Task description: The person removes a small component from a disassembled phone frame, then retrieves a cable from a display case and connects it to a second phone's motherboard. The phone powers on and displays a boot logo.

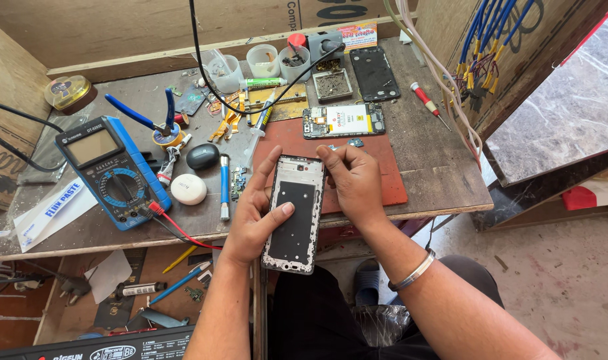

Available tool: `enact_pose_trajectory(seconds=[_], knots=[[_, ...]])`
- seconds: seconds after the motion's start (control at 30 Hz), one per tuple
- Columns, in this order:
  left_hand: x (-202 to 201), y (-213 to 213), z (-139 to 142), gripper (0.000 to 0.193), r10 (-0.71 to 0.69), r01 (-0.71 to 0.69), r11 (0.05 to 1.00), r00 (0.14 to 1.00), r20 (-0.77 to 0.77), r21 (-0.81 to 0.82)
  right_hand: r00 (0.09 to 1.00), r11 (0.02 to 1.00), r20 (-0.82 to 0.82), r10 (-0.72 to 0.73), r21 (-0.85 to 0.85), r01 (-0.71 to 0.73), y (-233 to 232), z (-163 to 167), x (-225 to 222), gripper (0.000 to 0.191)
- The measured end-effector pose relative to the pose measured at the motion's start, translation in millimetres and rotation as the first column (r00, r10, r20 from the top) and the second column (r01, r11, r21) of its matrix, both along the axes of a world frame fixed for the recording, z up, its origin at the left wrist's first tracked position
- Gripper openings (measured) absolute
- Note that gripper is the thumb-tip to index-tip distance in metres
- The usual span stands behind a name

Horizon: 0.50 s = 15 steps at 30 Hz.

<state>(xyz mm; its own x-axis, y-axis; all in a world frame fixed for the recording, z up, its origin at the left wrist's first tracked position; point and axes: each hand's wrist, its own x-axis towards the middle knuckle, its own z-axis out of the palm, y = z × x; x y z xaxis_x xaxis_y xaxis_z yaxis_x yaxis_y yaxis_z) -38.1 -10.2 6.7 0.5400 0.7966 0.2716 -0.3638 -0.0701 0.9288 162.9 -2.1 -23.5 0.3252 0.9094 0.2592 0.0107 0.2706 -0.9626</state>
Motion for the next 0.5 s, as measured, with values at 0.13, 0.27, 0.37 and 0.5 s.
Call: enact_pose_trajectory(seconds=[0.13, 0.27, 0.37, 0.5], knots=[[-0.8, 0.5, -0.8, 0.088, 0.019, -0.018, 1.0, 0.999, 0.05, -0.009, 0.971, 0.983, -0.158, 0.181, 0.069, -0.172, -5.2, 5.4, 3.5, 0.028], [-1.4, -0.1, -0.4, 0.089, 0.024, -0.023, 0.999, 0.999, 0.037, -0.027, 0.981, 0.98, -0.046, 0.187, 0.07, -0.184, -7.9, 8.8, 6.1, 0.019], [-2.1, -0.3, -0.1, 0.088, 0.009, -0.008, 1.0, 1.0, 0.03, -0.016, 0.99, 0.991, -0.039, 0.134, 0.034, -0.133, -5.8, 7.1, 3.9, 0.02], [-2.6, 1.0, -5.2, 0.088, 0.026, -0.024, 1.0, 0.993, 0.113, -0.018, 0.997, 0.999, -0.077, 0.024, 0.048, -0.021, -2.9, 3.4, -2.3, 0.023]])
